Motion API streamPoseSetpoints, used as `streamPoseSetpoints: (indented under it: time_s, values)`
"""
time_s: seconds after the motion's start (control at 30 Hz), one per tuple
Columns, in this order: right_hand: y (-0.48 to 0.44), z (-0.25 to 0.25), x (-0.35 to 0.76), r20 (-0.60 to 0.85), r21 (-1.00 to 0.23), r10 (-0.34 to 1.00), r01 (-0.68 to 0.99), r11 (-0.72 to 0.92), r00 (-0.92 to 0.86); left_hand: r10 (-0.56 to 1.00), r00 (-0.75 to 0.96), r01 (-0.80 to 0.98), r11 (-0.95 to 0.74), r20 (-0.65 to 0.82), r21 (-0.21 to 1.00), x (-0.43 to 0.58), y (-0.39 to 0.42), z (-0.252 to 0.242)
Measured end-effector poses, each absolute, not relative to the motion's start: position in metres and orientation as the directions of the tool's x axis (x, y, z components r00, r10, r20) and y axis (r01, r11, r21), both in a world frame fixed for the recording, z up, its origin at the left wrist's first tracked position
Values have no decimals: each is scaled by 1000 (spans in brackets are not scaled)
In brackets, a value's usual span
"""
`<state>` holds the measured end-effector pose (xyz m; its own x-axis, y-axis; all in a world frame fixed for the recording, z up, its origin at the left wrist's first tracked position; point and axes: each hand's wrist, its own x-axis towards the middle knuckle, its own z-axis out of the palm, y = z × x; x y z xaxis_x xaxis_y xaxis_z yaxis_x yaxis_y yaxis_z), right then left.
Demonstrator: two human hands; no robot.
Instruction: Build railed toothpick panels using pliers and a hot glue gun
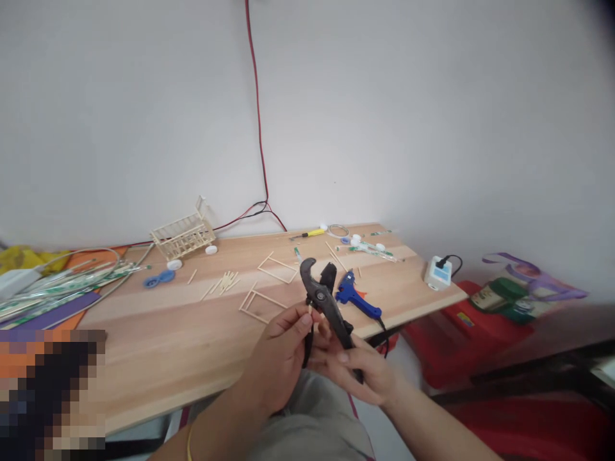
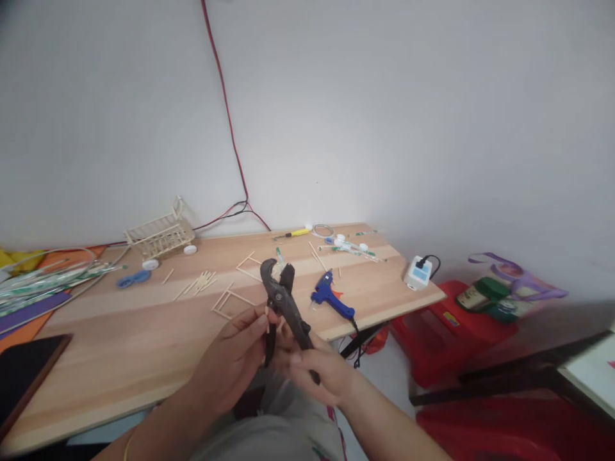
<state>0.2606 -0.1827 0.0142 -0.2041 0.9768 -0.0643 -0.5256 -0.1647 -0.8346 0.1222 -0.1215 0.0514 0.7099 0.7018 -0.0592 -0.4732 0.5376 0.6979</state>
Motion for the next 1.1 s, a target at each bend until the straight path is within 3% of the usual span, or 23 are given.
streamPoseSetpoints:
  time_s: [0.1,0.2,0.3,0.43,0.73,0.9,1.1]
  values:
    - [-186,8,249,-54,-915,987,-389,-111,-152,681,725,-423,559,-104,713,116,-125,52]
    - [-191,15,258,5,-999,994,37,9,-105,780,617,-415,435,-104,799,108,-123,54]
    - [-195,32,277,124,-864,991,485,134,-53,854,518,-386,279,-44,879,97,-120,54]
    - [-198,50,290,264,-595,961,769,233,-87,858,514,-352,201,9,914,87,-118,48]
    - [-205,57,287,271,-357,950,901,248,-155,839,518,-221,-54,164,974,79,-117,46]
    - [-204,55,291,288,-300,940,915,272,-185,831,523,-155,-128,191,980,75,-116,50]
    - [-200,58,290,313,-313,927,899,306,-207,830,517,-86,-194,210,977,74,-115,48]
